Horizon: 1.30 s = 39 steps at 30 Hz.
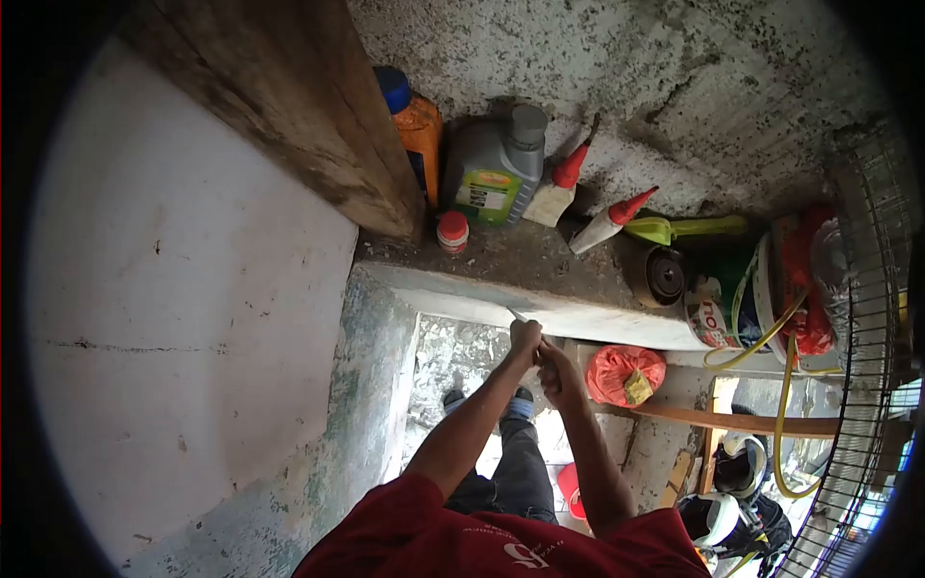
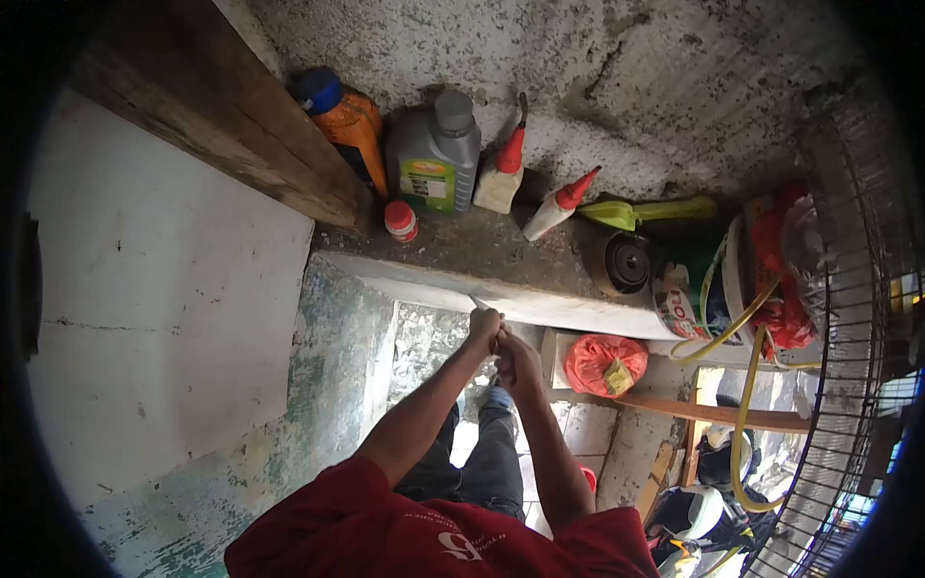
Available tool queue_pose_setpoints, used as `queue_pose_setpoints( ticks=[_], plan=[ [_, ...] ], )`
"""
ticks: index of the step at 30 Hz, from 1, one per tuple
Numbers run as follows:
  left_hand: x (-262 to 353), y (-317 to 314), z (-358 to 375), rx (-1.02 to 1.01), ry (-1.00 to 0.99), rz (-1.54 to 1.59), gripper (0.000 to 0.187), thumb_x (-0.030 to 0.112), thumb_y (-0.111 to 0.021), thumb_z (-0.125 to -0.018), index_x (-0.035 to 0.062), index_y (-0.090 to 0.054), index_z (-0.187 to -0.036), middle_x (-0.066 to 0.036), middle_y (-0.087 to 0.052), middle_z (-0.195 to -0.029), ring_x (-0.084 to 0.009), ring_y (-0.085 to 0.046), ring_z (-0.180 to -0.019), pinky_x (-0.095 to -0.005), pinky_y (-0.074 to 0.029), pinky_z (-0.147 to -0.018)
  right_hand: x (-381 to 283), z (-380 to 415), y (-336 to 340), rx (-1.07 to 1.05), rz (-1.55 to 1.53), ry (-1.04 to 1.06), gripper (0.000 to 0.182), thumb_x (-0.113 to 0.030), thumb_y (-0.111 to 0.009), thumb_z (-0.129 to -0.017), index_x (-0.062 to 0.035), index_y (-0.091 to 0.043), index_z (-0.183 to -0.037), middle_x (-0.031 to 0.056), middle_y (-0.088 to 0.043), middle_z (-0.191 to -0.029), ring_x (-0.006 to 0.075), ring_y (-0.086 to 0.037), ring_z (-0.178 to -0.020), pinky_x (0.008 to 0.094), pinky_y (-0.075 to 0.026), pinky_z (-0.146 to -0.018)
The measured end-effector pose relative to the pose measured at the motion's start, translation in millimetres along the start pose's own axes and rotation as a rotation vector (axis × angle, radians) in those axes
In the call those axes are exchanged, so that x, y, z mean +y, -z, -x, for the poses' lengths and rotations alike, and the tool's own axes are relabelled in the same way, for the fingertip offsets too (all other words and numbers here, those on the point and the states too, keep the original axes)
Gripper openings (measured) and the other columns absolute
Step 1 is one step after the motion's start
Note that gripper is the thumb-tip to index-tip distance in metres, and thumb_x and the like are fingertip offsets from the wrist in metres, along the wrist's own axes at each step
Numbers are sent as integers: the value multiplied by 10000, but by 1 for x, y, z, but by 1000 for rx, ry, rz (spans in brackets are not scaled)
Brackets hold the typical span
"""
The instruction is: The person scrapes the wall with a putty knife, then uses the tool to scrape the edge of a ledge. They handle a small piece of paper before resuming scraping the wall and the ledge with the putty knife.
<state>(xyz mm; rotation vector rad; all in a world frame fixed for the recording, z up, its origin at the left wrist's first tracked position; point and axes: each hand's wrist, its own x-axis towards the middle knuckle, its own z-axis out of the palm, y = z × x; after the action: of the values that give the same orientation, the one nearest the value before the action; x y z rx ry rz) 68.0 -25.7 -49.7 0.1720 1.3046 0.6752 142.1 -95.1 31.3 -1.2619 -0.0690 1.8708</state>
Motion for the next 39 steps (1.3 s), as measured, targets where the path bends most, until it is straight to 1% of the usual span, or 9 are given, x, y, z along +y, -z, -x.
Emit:
queue_pose_setpoints(
  ticks=[9,18,21,23,27,31,33,35,39],
  plan=[
    [-22,-10,-35,93,-23,80,101,28,-364,-735,-41,-438,-743,-66,-399,-495,-162,-412,-367,-294,-326,-322,-2,-2,8,10,58,57,377,-158,-471,-836,-93,-442,-1207,-33,-496,-694,11,-363,-414,128,-219,-304],
    [-19,0,-35,99,46,-31,103,24,-416,-701,-22,-493,-652,-82,-469,-524,-165,-439,-373,-306,-298,-312,8,-17,10,116,60,74,284,-123,-487,-804,-19,-542,-1063,-12,-500,-640,33,-373,-389,163,-255,-312],
    [-31,-2,-32,80,-113,40,108,24,-392,-709,-20,-483,-669,-78,-458,-516,-159,-427,-371,-303,-297,-309,7,7,0,92,93,173,228,-136,-487,-797,-14,-576,-966,-5,-502,-636,25,-377,-386,159,-258,-315],
    [-29,-9,-33,79,-126,41,114,25,-375,-718,-26,-476,-703,-77,-449,-509,-156,-428,-368,-291,-293,-304,-5,13,-4,51,101,171,270,-133,-471,-818,-40,-528,-1065,-20,-498,-662,22,-368,-405,146,-242,-319],
    [-7,-7,-11,11,52,85,130,27,-340,-738,-31,-455,-756,-63,-422,-498,-143,-421,-382,-257,-275,-301,-6,2,2,54,56,93,311,-108,-479,-793,0,-534,-1080,9,-521,-655,22,-373,-384,150,-255,-312],
    [-13,-14,-15,80,13,123,144,43,-330,-750,-27,-455,-763,-58,-423,-503,-123,-362,-336,-257,-230,-278,-11,24,-14,93,83,216,193,-103,-481,-790,-8,-572,-931,12,-510,-636,29,-371,-375,161,-245,-299],
    [-12,-13,-17,109,24,122,155,47,-324,-749,-26,-457,-782,-64,-425,-507,-116,-344,-328,-256,-210,-277,8,1,12,-32,565,669,196,-99,-489,-785,-22,-566,-947,13,-520,-643,33,-378,-374,165,-245,-298],
    [-5,-7,-14,55,87,66,159,44,-322,-745,-19,-461,-789,-60,-427,-510,-117,-352,-336,-256,-213,-282,4,-7,17,-18,144,197,211,-102,-491,-784,-30,-565,-968,11,-520,-639,36,-383,-379,165,-251,-304],
    [0,-12,0,63,66,60,143,54,-352,-747,6,-478,-793,-46,-434,-515,-113,-363,-342,-263,-219,-287,-12,23,-15,117,82,178,147,-123,-501,-781,-35,-571,-876,1,-489,-589,40,-374,-373,174,-251,-306]
  ],
)
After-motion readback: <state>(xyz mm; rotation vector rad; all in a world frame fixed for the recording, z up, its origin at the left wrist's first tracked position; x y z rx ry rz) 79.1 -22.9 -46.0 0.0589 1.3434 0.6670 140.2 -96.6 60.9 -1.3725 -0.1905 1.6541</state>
